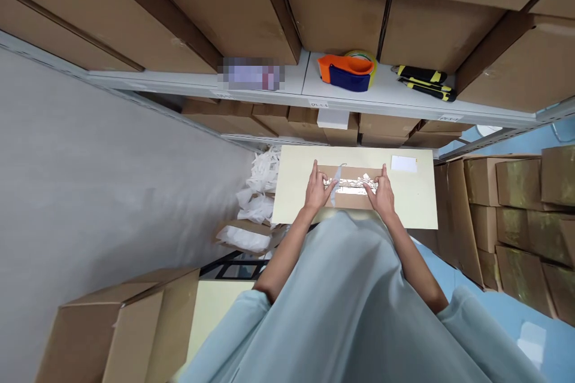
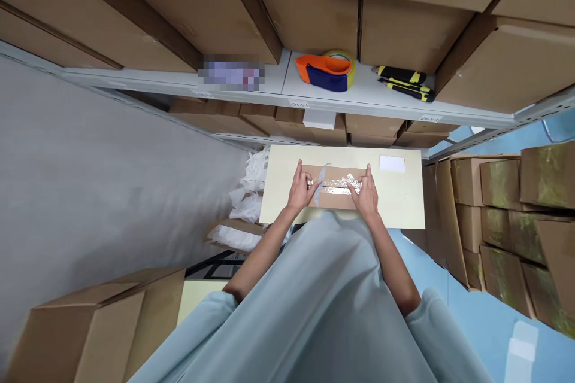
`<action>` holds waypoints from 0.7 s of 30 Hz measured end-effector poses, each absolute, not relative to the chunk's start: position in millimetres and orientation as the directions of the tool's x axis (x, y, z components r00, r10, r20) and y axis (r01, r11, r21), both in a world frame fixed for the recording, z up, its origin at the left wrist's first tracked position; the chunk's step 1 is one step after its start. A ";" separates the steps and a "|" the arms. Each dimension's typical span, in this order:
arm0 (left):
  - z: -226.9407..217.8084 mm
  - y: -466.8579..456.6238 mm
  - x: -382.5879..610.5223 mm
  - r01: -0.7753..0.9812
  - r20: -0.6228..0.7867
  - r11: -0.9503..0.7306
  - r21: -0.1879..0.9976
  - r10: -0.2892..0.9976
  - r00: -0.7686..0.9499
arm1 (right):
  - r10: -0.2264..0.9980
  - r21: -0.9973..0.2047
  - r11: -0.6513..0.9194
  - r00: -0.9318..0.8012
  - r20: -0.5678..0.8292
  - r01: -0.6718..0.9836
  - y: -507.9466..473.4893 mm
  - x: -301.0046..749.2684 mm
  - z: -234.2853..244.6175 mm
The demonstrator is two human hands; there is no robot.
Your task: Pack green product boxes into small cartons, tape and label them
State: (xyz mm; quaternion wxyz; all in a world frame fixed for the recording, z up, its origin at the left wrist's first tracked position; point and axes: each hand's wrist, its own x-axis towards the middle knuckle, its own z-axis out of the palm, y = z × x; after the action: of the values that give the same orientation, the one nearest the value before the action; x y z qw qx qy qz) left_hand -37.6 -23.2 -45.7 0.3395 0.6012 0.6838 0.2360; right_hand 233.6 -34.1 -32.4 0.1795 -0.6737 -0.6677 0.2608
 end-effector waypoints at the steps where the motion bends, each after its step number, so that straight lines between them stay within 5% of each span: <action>1: -47.1 -25.2 -37.4 0.656 -0.187 0.172 0.735 0.981 -0.048 | 0.994 -0.593 -0.043 -0.025 -0.105 0.804 -35.1 233.8 -32.7; 21: -58.1 -34.3 -39.0 0.676 -0.100 0.136 0.724 0.991 -0.092 | 0.996 -0.613 -0.075 0.035 -0.077 0.787 -39.9 231.3 -36.6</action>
State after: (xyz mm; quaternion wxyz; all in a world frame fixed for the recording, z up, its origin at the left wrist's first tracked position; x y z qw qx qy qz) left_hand -39.0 -34.3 -58.1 0.3007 0.6029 0.6911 0.2618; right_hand 231.3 -39.9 -36.6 0.2082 -0.6884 -0.6476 0.2518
